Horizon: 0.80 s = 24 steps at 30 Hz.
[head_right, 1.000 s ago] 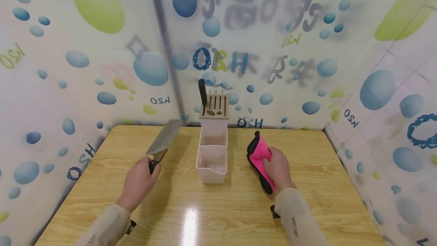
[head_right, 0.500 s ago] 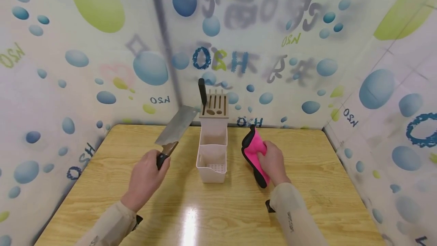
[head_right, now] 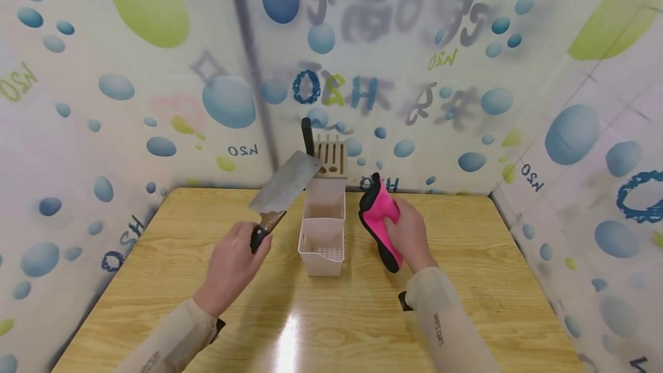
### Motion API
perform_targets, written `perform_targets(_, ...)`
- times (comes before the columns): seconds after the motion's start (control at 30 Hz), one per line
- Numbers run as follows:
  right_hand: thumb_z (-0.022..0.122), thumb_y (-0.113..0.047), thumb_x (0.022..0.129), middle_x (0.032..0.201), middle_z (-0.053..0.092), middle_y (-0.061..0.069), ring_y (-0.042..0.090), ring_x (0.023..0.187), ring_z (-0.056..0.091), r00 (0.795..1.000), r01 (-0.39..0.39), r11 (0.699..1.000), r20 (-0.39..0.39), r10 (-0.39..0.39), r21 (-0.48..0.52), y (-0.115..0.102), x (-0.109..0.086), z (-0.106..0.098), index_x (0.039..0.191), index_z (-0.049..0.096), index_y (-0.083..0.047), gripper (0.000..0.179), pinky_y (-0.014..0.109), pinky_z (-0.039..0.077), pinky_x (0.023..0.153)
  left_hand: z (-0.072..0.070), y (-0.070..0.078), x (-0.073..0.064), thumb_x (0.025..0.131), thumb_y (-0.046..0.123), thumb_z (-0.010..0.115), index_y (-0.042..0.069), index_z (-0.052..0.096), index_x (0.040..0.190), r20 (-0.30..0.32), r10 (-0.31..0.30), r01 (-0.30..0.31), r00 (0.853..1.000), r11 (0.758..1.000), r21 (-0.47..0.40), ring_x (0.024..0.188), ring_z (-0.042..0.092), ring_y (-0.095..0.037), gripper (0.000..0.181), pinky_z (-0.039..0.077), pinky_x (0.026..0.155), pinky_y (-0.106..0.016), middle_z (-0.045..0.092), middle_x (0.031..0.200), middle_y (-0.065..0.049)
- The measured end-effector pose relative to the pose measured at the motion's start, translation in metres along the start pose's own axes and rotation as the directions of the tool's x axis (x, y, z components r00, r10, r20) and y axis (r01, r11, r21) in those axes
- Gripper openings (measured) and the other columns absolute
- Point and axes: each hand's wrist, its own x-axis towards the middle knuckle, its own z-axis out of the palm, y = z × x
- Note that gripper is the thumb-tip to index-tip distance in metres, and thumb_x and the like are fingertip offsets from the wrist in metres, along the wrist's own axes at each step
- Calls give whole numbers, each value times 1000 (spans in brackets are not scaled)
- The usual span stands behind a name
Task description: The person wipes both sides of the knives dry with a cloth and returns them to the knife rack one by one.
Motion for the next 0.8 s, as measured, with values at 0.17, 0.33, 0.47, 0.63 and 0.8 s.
perform_targets(0.17, 67, -10, 96, 125, 66, 27, 41, 104, 63, 991, 116, 993, -67, -115, 25, -9, 0, -6, 142, 55, 3, 49, 56, 56, 88, 3, 7, 4, 90, 14, 79, -9, 66, 93, 10, 9, -9, 1000, 1000, 10, 60, 57, -26, 27, 51, 49, -40, 59, 78, -15)
perform_targets(0.33, 67, -5, 94, 120, 62, 28, 41, 102, 59, 965, 232, 972, -130, -227, 27, -19, 0, -12, 144, 54, 3, 52, 57, 55, 84, 7, 16, 8, 90, 17, 81, -7, 65, 89, 41, -7, 6, 999, 1000, 16, 61, 57, -28, 28, 52, 51, -42, 57, 78, -14)
perform_targets(0.47, 67, -2, 92, 117, 58, 26, 40, 100, 58, 937, 309, 951, -182, -299, 30, -27, 0, -15, 141, 56, 5, 51, 57, 55, 82, 9, 20, 9, 89, 18, 82, -5, 64, 86, 35, -3, 2, 999, 1000, 23, 62, 57, -29, 30, 52, 52, -43, 55, 78, -13)
perform_targets(0.63, 69, 1, 90, 127, 56, 25, 42, 109, 59, 907, 377, 926, -219, -361, 35, -35, 1, -18, 140, 57, 6, 52, 57, 56, 90, 9, 26, 8, 88, 19, 83, -6, 65, 88, 39, 9, -10, 999, 999, 37, 60, 55, -26, 30, 51, 49, -40, 55, 77, -12)
perform_targets(0.8, 69, 4, 89, 136, 56, 23, 41, 116, 60, 877, 439, 898, -227, -424, 18, -43, 2, -22, 143, 57, 3, 56, 56, 56, 93, 11, 31, 10, 86, 17, 84, -5, 64, 88, 43, 42, -44, 998, 997, 59, 61, 55, -25, 30, 51, 50, -38, 53, 77, -12)
